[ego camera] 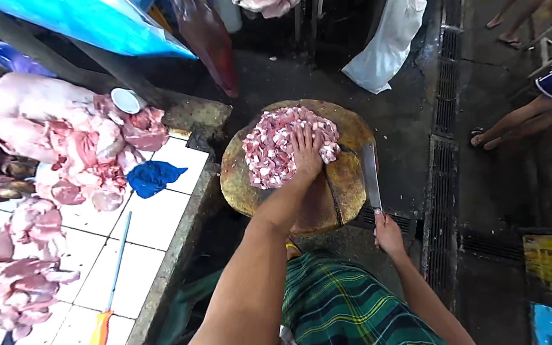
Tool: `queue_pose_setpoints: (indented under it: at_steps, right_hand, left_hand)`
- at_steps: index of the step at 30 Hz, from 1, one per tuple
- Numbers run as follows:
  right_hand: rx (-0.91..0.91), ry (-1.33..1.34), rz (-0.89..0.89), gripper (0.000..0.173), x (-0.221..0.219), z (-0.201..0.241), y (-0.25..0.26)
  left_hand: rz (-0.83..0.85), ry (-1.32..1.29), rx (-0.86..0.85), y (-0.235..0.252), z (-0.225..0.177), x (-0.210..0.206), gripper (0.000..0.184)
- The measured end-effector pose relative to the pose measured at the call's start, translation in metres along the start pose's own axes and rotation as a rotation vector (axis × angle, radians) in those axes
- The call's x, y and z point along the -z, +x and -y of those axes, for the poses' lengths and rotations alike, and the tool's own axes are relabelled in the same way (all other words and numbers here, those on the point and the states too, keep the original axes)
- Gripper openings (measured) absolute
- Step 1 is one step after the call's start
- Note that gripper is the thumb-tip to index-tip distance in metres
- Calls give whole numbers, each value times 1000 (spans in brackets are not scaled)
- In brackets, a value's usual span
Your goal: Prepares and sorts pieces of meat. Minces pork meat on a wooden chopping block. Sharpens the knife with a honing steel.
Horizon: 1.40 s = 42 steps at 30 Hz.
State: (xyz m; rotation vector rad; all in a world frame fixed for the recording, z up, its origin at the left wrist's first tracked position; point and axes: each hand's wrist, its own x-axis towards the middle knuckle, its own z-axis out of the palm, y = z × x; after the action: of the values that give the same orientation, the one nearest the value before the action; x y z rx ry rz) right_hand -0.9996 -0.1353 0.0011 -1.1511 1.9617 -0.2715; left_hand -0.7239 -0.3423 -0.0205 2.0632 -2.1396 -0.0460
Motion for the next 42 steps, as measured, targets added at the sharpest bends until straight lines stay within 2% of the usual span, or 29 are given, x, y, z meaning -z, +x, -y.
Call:
queue_pose_setpoints:
  at_steps: [2, 5, 7, 8, 9, 11, 13, 15, 16, 18, 19, 20, 22, 23, 25, 26, 27, 29, 31, 33, 34, 35, 37, 38, 40, 42]
  right_hand:
    - [-21, 7, 5, 73, 1, 1, -3]
    - [-20, 35, 11, 73, 5, -1, -4]
    - [-13, 54, 23, 73, 5, -5, -5]
    - [-10, 61, 27, 73, 5, -7, -5]
    - [-5, 64, 24, 73, 4, -7, -6]
    - [11, 60, 35, 74, 7, -8, -9]
    - [48, 57, 57, 75, 12, -12, -13]
    - [99, 50, 93, 76, 16, -13, -16]
    - [124, 41, 107, 77, 16, -13, -16]
    - [160, 37, 109, 77, 16, -16, -15]
    - [168, 33, 109, 77, 16, -19, -15]
    - [180, 24, 112, 78, 16, -21, -15]
    - [205, 2, 112, 79, 17, -19, -16]
    - [209, -13, 110, 79, 17, -17, -17]
    - [210, -57, 97, 78, 18, -14, -19]
    - [206, -75, 86, 77, 15, -10, -20]
    - [198, -92, 78, 77, 12, -5, -19]
    - [178, -112, 77, 74, 6, 1, -14]
    - [159, -93, 97, 66, 0, 0, -14]
    - [142, -4, 130, 51, -8, 7, -13]
    - [128, 27, 132, 45, -14, 12, -14]
    - [124, 7, 95, 41, -21, 17, -18]
    - [159, -116, -51, 48, -43, 32, -32]
    - [183, -178, -131, 53, -56, 42, -44]
    - [230, -262, -237, 64, -87, 56, -74]
    - [340, -295, -282, 67, -128, 66, -98]
  left_hand:
    - [134, 11, 17, 26, 10, 26, 85]
    - [431, 14, 13, 48, 14, 78, 96]
    - [596, -35, -53, 47, 14, 116, 78]
    - [597, -114, -94, 40, 19, 129, 64]
    - [526, -251, -96, 32, 30, 135, 56]
    - [278, -536, 25, 0, 55, 138, 47]
    - [-29, -574, 293, -55, 77, 131, 34]
    - [-329, -488, 759, -127, 92, 108, 48]
    - [-411, -515, 1010, -165, 96, 93, 58]
    - [-376, -870, 1396, -220, 87, 63, 93]
    - [-326, -1094, 1457, -235, 74, 45, 104]
    - [-280, -1258, 1422, -245, 59, 27, 104]
    - [-129, -1339, 1331, -253, 49, 2, 97]
    - [-48, -1292, 1292, -258, 54, 5, 84]
    - [161, -1126, 1089, -281, 81, 24, 63]
    - [194, -974, 989, -298, 103, 35, 55]
    - [150, -781, 961, -317, 128, 50, 52]
    - [-62, -385, 1064, -373, 189, 82, 46]
    - [-161, -181, 1248, -443, 260, 109, 47]
    - [-161, -122, 1356, -504, 335, 119, 64]
    - [-128, -82, 1369, -528, 366, 116, 64]
    - [-75, -60, 1353, -545, 389, 113, 56]
    - [24, -48, 1276, -559, 420, 113, 42]
    - [57, -56, 1259, -558, 429, 118, 41]
    - [133, -117, 1291, -555, 431, 130, 49]
    - [168, -202, 1314, -556, 419, 141, 46]
